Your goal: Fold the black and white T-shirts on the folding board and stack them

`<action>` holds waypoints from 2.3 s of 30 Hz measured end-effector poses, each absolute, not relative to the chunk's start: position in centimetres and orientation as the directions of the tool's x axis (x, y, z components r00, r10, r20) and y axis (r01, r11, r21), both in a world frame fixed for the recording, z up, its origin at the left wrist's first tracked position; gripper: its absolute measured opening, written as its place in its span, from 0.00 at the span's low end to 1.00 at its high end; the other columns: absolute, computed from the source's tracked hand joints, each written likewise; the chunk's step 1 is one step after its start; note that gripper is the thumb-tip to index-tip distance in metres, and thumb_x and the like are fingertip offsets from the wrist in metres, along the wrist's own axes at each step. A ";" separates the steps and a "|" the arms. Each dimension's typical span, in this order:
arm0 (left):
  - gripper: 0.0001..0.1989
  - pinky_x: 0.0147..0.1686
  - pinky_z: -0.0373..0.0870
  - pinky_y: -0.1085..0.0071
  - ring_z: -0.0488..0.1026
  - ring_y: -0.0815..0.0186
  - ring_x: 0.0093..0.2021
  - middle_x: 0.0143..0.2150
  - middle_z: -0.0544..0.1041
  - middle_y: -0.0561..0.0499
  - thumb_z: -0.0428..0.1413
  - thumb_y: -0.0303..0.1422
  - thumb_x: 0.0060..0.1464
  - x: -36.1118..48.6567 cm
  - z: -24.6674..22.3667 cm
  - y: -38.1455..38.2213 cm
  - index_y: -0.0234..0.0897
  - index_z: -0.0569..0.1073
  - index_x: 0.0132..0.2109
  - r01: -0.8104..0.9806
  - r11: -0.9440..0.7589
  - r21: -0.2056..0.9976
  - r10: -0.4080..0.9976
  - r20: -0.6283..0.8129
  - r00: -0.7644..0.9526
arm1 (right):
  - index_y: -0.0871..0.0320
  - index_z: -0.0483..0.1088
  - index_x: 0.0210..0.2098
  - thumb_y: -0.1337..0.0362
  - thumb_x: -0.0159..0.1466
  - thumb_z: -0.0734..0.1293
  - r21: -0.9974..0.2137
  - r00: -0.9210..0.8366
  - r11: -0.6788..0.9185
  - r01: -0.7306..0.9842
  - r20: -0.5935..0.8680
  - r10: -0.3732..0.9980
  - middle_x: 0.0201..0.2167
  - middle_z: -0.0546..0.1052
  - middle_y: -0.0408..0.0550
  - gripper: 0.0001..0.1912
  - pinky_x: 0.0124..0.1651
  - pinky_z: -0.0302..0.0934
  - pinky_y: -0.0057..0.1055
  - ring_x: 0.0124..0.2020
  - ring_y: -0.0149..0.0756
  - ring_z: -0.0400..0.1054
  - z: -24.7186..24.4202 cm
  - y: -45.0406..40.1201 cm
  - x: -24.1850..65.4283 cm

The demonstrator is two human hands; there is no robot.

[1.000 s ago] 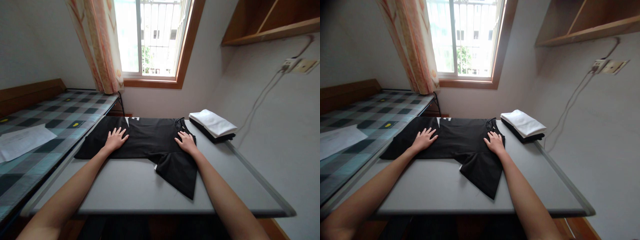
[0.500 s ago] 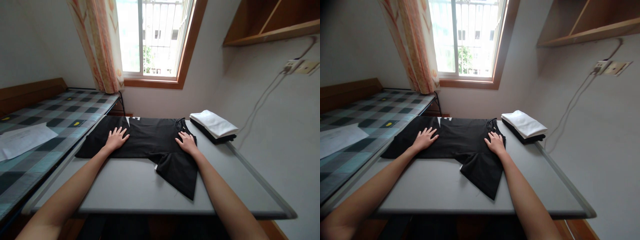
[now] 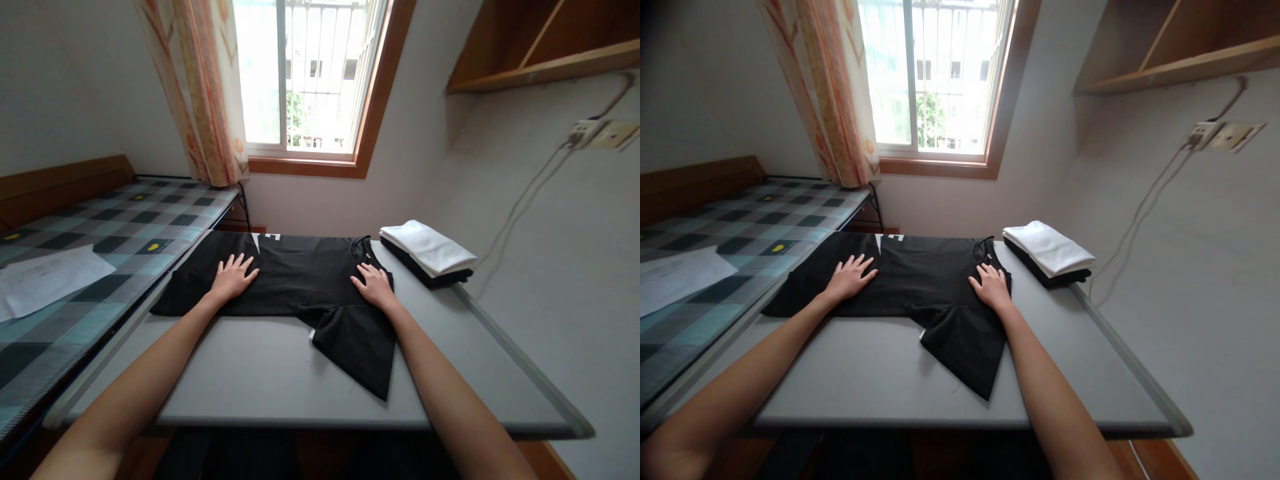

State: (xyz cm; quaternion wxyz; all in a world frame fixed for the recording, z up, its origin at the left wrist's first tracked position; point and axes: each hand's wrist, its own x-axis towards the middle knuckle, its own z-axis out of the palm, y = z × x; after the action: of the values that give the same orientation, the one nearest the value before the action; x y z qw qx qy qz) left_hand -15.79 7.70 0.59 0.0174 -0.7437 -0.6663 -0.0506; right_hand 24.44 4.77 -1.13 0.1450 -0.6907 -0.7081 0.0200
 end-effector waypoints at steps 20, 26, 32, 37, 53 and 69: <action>0.31 0.64 0.47 0.46 0.47 0.47 0.70 0.70 0.53 0.44 0.40 0.50 0.63 -15.7 0.7 7.7 0.42 0.58 0.68 0.992 -0.110 0.056 0.990 0.097 0.105 | 0.60 0.64 0.62 0.54 0.67 0.58 -0.229 0.001 0.040 0.973 0.176 0.984 0.64 0.62 0.56 0.27 0.67 0.40 0.49 0.66 0.46 0.51 -0.9 4.7 24.3; 0.31 0.64 0.47 0.46 0.47 0.48 0.70 0.71 0.53 0.44 0.40 0.50 0.63 -15.8 0.6 7.7 0.42 0.58 0.68 0.992 -0.110 0.060 0.990 0.093 0.104 | 0.61 0.64 0.62 0.54 0.67 0.58 -0.225 -0.004 0.043 0.974 0.172 0.985 0.64 0.62 0.56 0.27 0.67 0.39 0.48 0.66 0.46 0.51 -0.9 4.7 24.4; 0.31 0.64 0.47 0.46 0.46 0.47 0.70 0.71 0.53 0.44 0.40 0.50 0.63 -15.7 0.8 7.6 0.42 0.57 0.68 0.992 -0.105 0.068 0.991 0.085 0.099 | 0.60 0.65 0.61 0.54 0.67 0.58 -0.235 -0.002 0.046 0.971 0.185 0.983 0.64 0.63 0.56 0.26 0.67 0.40 0.49 0.66 0.47 0.52 -1.0 4.7 24.2; 0.30 0.64 0.47 0.44 0.48 0.46 0.69 0.70 0.56 0.43 0.42 0.48 0.63 -15.8 0.8 7.6 0.41 0.59 0.67 0.989 -0.118 0.090 0.988 0.108 0.108 | 0.58 0.70 0.55 0.55 0.65 0.60 -0.302 0.007 0.080 0.950 0.276 0.961 0.60 0.69 0.55 0.23 0.64 0.48 0.45 0.62 0.45 0.59 -0.2 4.5 24.8; 0.21 0.55 0.64 0.67 0.71 0.60 0.53 0.54 0.73 0.48 0.59 0.34 0.52 -5.5 7.5 2.0 0.44 0.74 0.54 0.299 -0.842 0.448 0.428 0.221 0.876 | 0.55 0.73 0.26 0.54 0.63 0.61 -0.434 0.216 -0.119 0.893 0.181 0.959 0.28 0.78 0.49 0.16 0.31 0.53 0.29 0.31 0.39 0.70 0.8 4.4 27.8; 0.05 0.45 0.69 0.70 0.73 0.65 0.41 0.40 0.77 0.48 0.60 0.34 0.53 0.3 7.1 0.6 0.38 0.79 0.34 0.091 -0.767 0.636 0.228 0.138 0.964 | 0.56 0.73 0.26 0.55 0.60 0.63 -0.533 0.176 -0.063 0.844 0.164 0.971 0.26 0.77 0.47 0.14 0.31 0.56 0.28 0.29 0.36 0.69 0.6 4.6 28.6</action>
State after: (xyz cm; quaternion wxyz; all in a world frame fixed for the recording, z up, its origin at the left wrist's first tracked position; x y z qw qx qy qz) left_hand 0.26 0.62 7.13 -0.3307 -0.9341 -0.0853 -0.1039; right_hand 28.62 4.59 0.62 0.2657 -0.7191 -0.6309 0.1192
